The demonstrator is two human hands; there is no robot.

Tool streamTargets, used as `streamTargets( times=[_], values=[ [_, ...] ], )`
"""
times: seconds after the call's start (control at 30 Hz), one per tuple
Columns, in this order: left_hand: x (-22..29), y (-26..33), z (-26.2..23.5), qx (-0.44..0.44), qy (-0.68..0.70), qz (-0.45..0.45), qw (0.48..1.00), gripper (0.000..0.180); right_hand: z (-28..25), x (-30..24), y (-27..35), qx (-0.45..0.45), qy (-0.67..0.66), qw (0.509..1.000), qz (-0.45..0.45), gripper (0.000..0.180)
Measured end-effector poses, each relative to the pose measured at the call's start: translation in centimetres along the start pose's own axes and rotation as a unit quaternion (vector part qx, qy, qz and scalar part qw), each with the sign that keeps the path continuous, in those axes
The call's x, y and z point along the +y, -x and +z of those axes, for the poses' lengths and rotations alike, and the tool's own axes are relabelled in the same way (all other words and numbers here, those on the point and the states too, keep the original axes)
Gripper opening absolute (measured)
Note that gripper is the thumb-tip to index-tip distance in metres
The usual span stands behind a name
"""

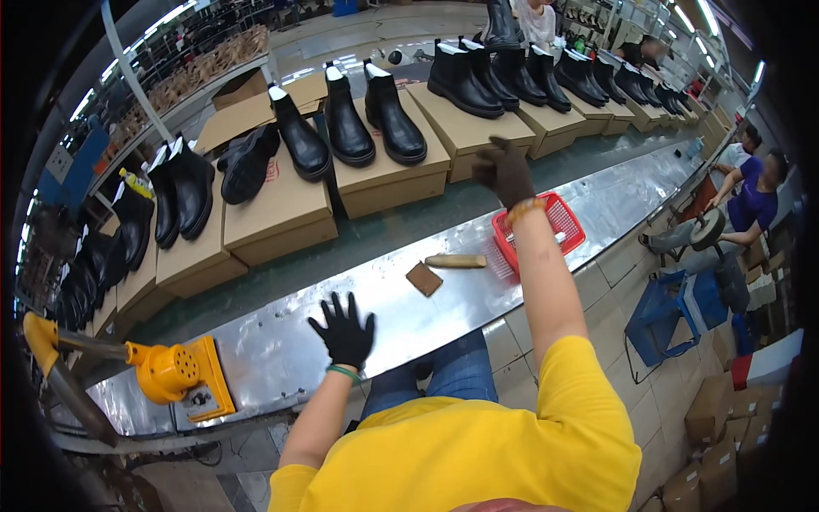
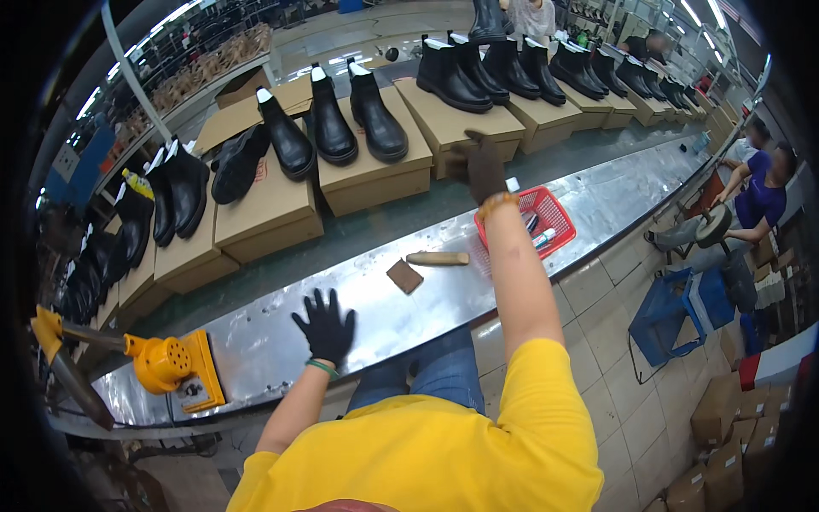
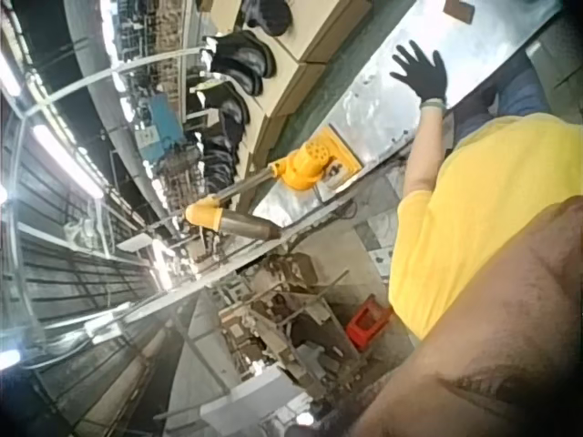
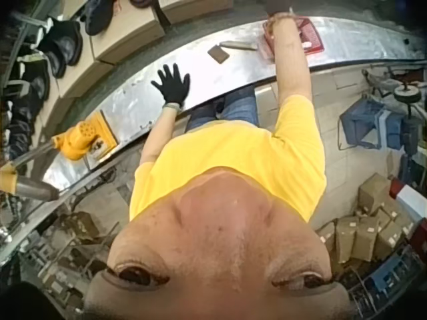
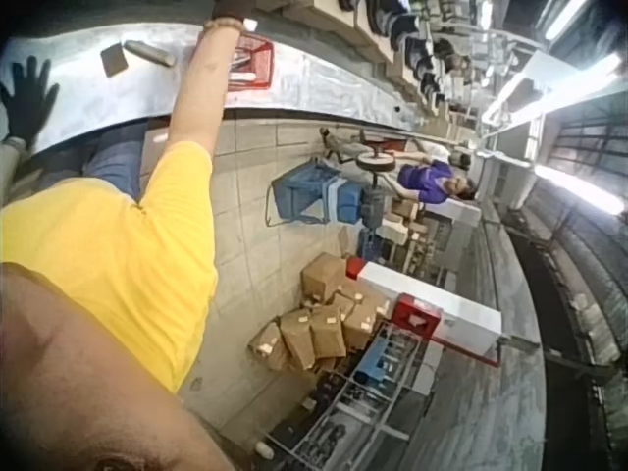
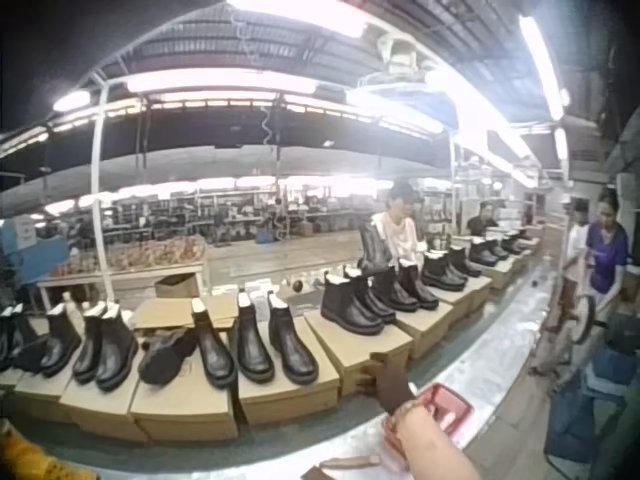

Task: The person polishes black leather boots using a wooden block and a sanding pad. They pick up boots from a conveyor belt, rub the surfaces with the block, and place the finished boots back onto the belt. The process is repeated for multiple boots in a factory setting.

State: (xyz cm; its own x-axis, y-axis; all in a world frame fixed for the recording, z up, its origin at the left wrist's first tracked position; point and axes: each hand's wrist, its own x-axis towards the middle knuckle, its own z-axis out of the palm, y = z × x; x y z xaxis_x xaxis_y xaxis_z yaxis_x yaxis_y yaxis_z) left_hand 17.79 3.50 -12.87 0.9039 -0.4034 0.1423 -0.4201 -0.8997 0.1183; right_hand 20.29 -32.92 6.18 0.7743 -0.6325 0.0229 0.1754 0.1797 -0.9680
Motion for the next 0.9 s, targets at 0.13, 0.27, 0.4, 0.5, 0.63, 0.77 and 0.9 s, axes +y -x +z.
streamTargets(
  times=[0.13,0.27,0.4,0.5,0.63,0.77,0.9],
  values=[
    [4.4,0.0,-0.5,0.018,0.066,0.127,0.990,0.067,-0.3,-2.7,-8.7,0.052,-0.102,0.993,0.018,0.052],
    [4.5,-0.4,-0.9,0.002,0.080,0.119,0.990,0.067,3.1,-5.7,-14.0,0.188,-0.055,0.980,-0.016,0.099],
    [4.4,-1.0,-1.7,-0.024,0.106,0.124,0.986,0.064,2.0,-5.9,-22.1,0.353,0.180,0.914,-0.088,0.125],
    [4.2,-1.2,-2.4,-0.041,0.107,0.119,0.986,0.065,3.2,-5.4,-24.7,0.390,0.204,0.894,-0.089,0.131],
    [3.9,-1.6,-2.8,-0.059,0.110,0.120,0.985,0.065,3.9,-5.5,-26.5,0.446,0.238,0.848,-0.158,0.127],
    [3.6,-1.7,-2.8,-0.063,0.119,0.125,0.983,0.065,4.9,-6.5,-26.4,0.554,0.213,0.769,-0.239,0.119],
    [3.4,-1.6,-2.8,-0.060,0.118,0.120,0.984,0.064,5.4,-9.5,-23.8,0.496,0.053,0.811,-0.307,0.093]
  ],
)
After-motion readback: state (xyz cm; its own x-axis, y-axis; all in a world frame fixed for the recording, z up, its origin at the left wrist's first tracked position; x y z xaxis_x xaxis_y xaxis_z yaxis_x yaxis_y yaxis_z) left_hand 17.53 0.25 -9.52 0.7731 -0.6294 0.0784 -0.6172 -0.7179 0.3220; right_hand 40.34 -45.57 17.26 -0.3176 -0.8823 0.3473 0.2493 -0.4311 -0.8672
